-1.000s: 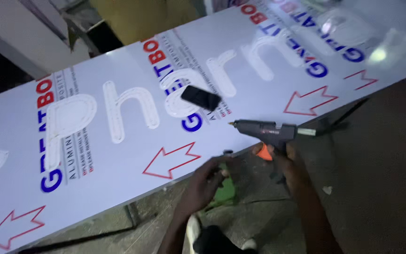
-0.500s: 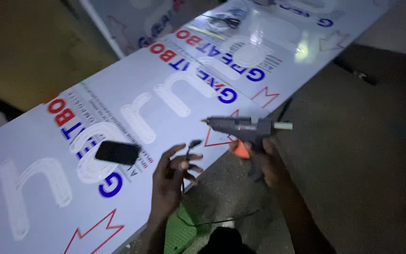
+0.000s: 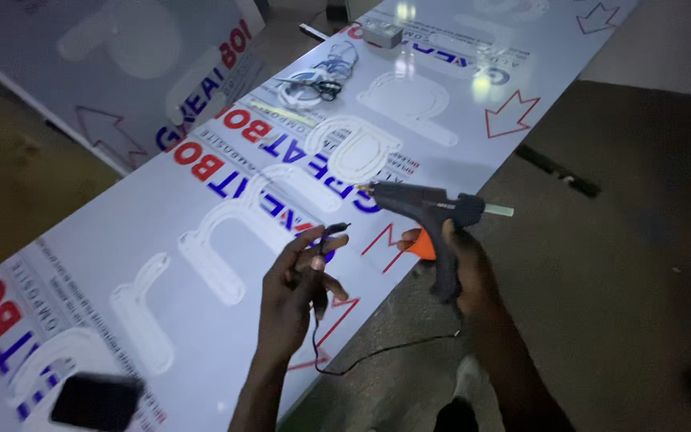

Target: The person uses a hot glue gun to apply adhesive along the edges of white LED letter outlines on a large white board. They then plug a power strip into a wall socket and continue applying glue to the letters.

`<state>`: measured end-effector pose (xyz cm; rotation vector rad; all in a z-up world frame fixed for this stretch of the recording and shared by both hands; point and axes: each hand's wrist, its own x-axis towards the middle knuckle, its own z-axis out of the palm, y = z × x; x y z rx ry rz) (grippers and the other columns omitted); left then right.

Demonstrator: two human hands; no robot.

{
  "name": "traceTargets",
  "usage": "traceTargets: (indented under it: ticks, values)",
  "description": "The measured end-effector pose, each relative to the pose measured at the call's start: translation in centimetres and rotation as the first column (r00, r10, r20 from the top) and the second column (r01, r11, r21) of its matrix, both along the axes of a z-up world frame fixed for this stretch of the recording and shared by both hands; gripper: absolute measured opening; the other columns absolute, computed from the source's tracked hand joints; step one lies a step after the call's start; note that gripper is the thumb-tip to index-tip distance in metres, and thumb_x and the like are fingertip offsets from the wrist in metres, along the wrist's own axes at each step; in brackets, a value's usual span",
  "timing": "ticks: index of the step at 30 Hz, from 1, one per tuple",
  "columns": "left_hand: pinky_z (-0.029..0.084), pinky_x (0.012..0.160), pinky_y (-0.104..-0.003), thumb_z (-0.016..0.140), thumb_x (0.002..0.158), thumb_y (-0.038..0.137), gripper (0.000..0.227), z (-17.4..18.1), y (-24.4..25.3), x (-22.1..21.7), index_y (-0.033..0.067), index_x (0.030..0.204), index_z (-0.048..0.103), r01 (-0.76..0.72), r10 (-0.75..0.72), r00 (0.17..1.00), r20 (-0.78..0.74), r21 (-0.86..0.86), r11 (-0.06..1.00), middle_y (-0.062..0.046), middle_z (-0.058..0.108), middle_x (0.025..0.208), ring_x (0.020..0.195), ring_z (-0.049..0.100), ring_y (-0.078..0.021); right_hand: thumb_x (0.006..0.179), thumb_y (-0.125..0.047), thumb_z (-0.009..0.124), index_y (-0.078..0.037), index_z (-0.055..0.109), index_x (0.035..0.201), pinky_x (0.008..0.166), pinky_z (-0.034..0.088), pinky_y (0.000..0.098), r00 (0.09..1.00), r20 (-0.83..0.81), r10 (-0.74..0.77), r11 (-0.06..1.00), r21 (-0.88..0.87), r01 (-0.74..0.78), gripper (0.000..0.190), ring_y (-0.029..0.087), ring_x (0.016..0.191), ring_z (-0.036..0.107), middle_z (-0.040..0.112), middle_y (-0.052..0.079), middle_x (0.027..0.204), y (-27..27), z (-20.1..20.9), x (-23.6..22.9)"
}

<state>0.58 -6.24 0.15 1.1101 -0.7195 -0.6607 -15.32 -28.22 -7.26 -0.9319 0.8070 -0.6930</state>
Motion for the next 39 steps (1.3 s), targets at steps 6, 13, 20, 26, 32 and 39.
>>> traceTargets:
  ticks: [6,13,20,26,32,39]
  values:
    - [0.041,0.042,-0.023,0.064,0.113,0.019,0.045,1.4,-16.9,0.5,-0.0029,0.152,0.060,-0.060,0.068,0.994,0.085,-0.092,0.994,-0.030,0.082,0.123,0.056,0.074,-0.0216,0.103,-0.078,0.064,-0.021,0.072,0.151,0.074,0.065,0.0407,0.999,0.024,-0.021,0.994,-0.105,0.024,0.075,0.035,0.101,0.084,0.079,0.016,0.144,-18.8,1.6,-3.1]
    - [0.042,0.052,-0.022,0.065,0.115,0.013,0.022,2.7,-34.8,4.6,0.0026,0.133,0.070,-0.286,0.324,0.931,0.166,-0.214,0.934,-0.021,0.083,0.109,0.059,0.069,-0.0162,0.104,-0.069,0.071,-0.018,0.070,0.126,0.069,0.064,0.0284,0.953,0.293,0.077,0.992,0.075,-0.103,0.056,0.032,0.106,0.087,0.083,0.015,0.130,-41.2,3.1,2.0]
    - [0.058,0.072,-0.027,0.065,0.116,0.021,0.034,2.5,-40.2,14.6,0.0049,0.145,0.056,-0.477,0.528,0.832,0.174,-0.262,0.839,-0.021,0.080,0.120,0.091,0.081,-0.0248,0.101,-0.063,0.081,-0.016,0.073,0.128,0.057,0.062,0.0357,0.909,0.162,0.385,0.923,-0.085,-0.375,0.054,0.034,0.085,0.084,0.083,0.012,0.121,-51.7,4.1,15.7]
    - [0.061,0.112,-0.049,0.060,0.113,0.003,0.052,-6.5,-41.4,25.7,0.0082,0.163,0.046,-0.491,0.434,0.852,-0.293,-0.156,0.857,-0.023,0.076,0.137,0.127,0.077,-0.0375,0.099,-0.055,0.083,-0.007,0.074,0.132,0.043,0.058,0.0388,0.742,-0.128,0.658,0.741,-0.064,-0.669,0.058,0.041,0.074,0.084,0.082,0.022,0.097,-56.4,-7.0,29.7]
    - [0.056,0.121,-0.051,0.062,0.111,0.002,0.045,-15.0,-42.4,33.7,0.0050,0.156,0.057,-0.481,0.384,0.798,-0.464,-0.108,0.870,-0.013,0.077,0.126,0.132,0.074,-0.0320,0.099,-0.063,0.071,0.000,0.084,0.111,0.081,0.067,0.0495,0.293,-0.632,0.717,0.343,-0.045,-0.938,0.066,0.045,0.094,0.085,0.086,0.027,0.097,-57.7,-9.5,36.4]
    - [0.059,0.118,-0.057,0.056,0.102,-0.003,0.055,-13.0,-42.3,32.8,0.0015,0.156,0.064,-0.562,0.465,0.691,-0.554,-0.007,0.827,-0.021,0.078,0.122,0.131,0.074,-0.0377,0.109,-0.082,0.046,-0.019,0.078,0.090,0.091,0.061,0.0501,0.423,-0.906,0.022,-0.105,-0.423,-0.900,0.073,0.038,0.106,0.083,0.083,0.011,0.091,-56.0,-10.4,48.7]
